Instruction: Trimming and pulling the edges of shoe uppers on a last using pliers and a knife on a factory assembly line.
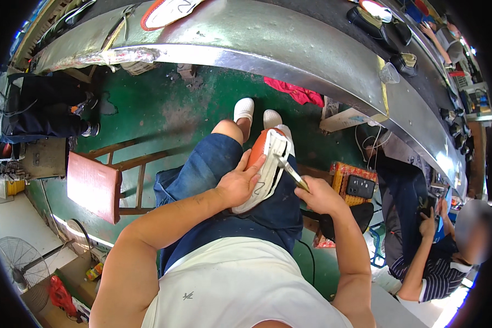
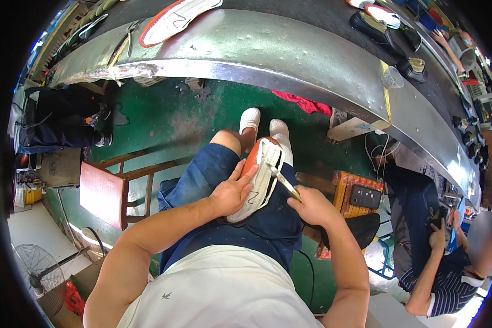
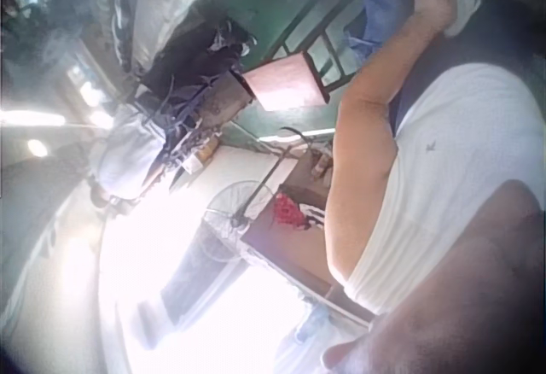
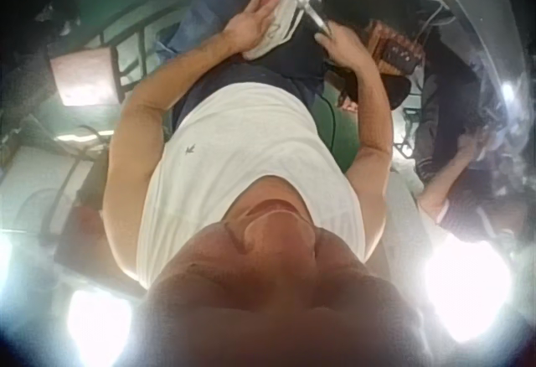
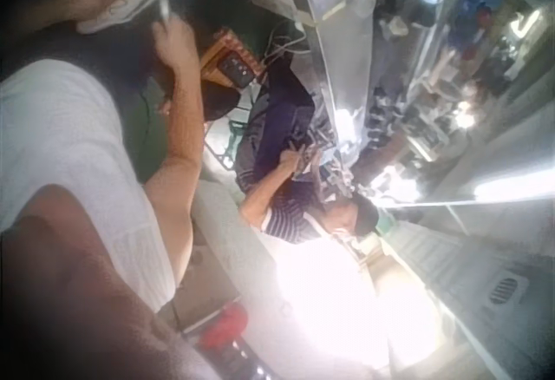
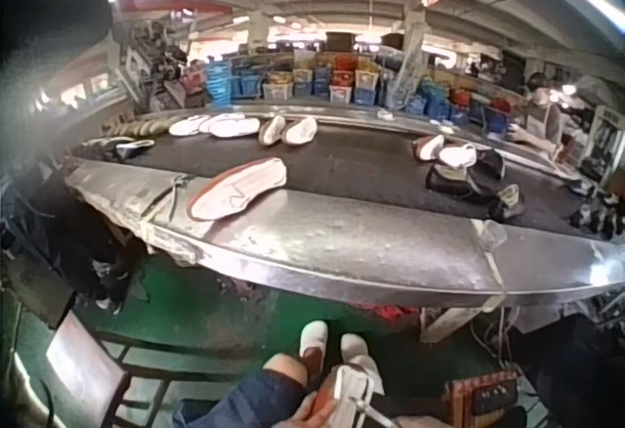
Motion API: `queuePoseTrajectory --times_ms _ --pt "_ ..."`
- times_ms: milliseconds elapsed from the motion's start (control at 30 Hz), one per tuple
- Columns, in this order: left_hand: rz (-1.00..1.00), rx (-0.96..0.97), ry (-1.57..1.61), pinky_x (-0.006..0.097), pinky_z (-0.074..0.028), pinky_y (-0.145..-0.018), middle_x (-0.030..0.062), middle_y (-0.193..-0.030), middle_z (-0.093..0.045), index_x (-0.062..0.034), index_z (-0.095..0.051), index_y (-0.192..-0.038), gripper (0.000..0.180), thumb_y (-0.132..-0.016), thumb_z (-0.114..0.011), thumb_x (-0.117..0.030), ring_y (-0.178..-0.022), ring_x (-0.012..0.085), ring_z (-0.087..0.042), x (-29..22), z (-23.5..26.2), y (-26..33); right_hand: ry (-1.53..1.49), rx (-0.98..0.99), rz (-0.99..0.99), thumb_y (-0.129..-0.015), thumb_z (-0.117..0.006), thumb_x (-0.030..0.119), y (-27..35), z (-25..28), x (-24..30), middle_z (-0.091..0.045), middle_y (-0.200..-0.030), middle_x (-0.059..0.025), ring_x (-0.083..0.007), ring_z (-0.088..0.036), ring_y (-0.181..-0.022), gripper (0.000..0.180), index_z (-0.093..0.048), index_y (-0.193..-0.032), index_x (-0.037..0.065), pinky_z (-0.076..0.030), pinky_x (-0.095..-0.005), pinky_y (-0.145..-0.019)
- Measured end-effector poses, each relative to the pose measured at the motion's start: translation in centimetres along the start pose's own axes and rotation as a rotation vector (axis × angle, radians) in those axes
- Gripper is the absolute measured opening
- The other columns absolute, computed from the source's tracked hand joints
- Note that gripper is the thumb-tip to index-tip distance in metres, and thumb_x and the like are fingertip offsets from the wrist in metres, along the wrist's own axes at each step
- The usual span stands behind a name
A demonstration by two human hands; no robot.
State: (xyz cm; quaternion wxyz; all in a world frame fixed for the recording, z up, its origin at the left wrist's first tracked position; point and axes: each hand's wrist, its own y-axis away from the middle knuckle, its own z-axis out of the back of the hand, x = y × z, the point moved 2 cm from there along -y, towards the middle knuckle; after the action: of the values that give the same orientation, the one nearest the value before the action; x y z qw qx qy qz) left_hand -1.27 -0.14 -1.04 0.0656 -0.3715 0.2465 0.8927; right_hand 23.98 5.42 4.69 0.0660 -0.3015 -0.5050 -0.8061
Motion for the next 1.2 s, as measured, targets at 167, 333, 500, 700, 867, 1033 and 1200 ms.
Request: queuePoseTrajectory --times_ms 167,333,500,700,867,1033,1200 --pt "0.064 0.138 -0.112 0.047 -0.049 -0.107 0.031 -0.166 -0.011 -0.0291 -0.021 -0.164 0.062 -0.107 -0.042 -0.037 -0.124 0.0491 -0.058 -2.8 2.2 -0.2 0.269 -0.517 0.431 -0.104 -0.054 0.034 -3.0 -1.2 2.3 -0.068 -0.094 -0.0238 -0.0462 -0.067 -0.088 0.035 -0.058 -0.106 0.0 -0.052 -0.0519 -0.081" --pt "0.075 0.168 -0.157 0.043 -0.048 -0.108 0.0321 -0.163 -0.022 -0.0207 -0.02 -0.165 0.073 -0.103 -0.051 -0.045 -0.128 0.0473 -0.057 -2.1 1.5 1.0 0.412 -0.347 0.269 -0.106 -0.048 0.035 -3.6 -1.0 2.7 -0.068 -0.093 -0.0269 -0.0465 -0.067 -0.089 0.039 -0.058 -0.104 -0.003 -0.052 -0.0547 -0.081" --pt "0.13 -0.146 0.324 0.039 -0.044 -0.111 0.0332 -0.155 -0.039 0.0022 -0.02 -0.16 0.085 -0.097 -0.065 -0.033 -0.132 0.0457 -0.054 2.0 -2.3 3.3 0.264 -0.377 0.424 -0.107 -0.048 0.035 -0.9 -5.1 0.6 -0.068 -0.092 -0.0268 -0.0476 -0.065 -0.087 0.039 -0.057 -0.103 -0.002 -0.051 -0.0551 -0.079" --pt "0.159 0.126 0.327 0.04 -0.044 -0.111 0.0331 -0.142 -0.053 0.0005 -0.02 -0.161 0.095 -0.087 -0.075 -0.024 -0.13 0.0429 -0.057 0.1 1.8 3.5 -0.058 -0.254 0.263 -0.108 -0.047 0.035 1.0 -7.1 -3.4 -0.07 -0.09 -0.0185 -0.0328 -0.07 -0.078 0.039 -0.059 -0.107 -0.003 -0.055 -0.0416 -0.075" --pt "-0.31 -0.188 -0.144 0.039 -0.052 -0.1 0.0243 -0.131 -0.064 -0.0021 -0.028 -0.156 0.095 -0.077 -0.081 -0.01 -0.117 0.0382 -0.066 -4.2 10.7 4.6 -0.625 -0.524 0.303 -0.108 -0.051 0.033 1.2 -10.0 -8.1 -0.069 -0.092 -0.0091 -0.0148 -0.067 -0.078 0.04 -0.059 -0.119 -0.005 -0.053 -0.0304 -0.072" --pt "-0.479 -0.205 0.349 0.034 -0.055 -0.088 0.0171 -0.115 -0.071 -0.0029 -0.042 -0.141 0.077 -0.077 -0.084 -0.003 -0.102 0.0245 -0.072 -10.0 15.0 2.2 -0.705 -0.513 0.34 -0.103 -0.058 0.026 1.4 -10.2 -8.7 -0.068 -0.094 -0.0088 -0.0138 -0.065 -0.079 0.036 -0.058 -0.123 -0.005 -0.053 -0.0305 -0.075" --pt "0.076 0.07 0.293 0.031 -0.055 -0.086 0.0134 -0.112 -0.072 -0.0003 -0.059 -0.133 0.061 -0.087 -0.082 -0.032 -0.098 0.0182 -0.069 -4.4 7.8 -7.0 -0.484 -0.472 0.33 -0.098 -0.062 0.014 3.2 -8.7 -7.1 -0.067 -0.095 -0.0086 -0.0135 -0.064 -0.085 0.031 -0.058 -0.126 0.0 -0.052 -0.0314 -0.078"
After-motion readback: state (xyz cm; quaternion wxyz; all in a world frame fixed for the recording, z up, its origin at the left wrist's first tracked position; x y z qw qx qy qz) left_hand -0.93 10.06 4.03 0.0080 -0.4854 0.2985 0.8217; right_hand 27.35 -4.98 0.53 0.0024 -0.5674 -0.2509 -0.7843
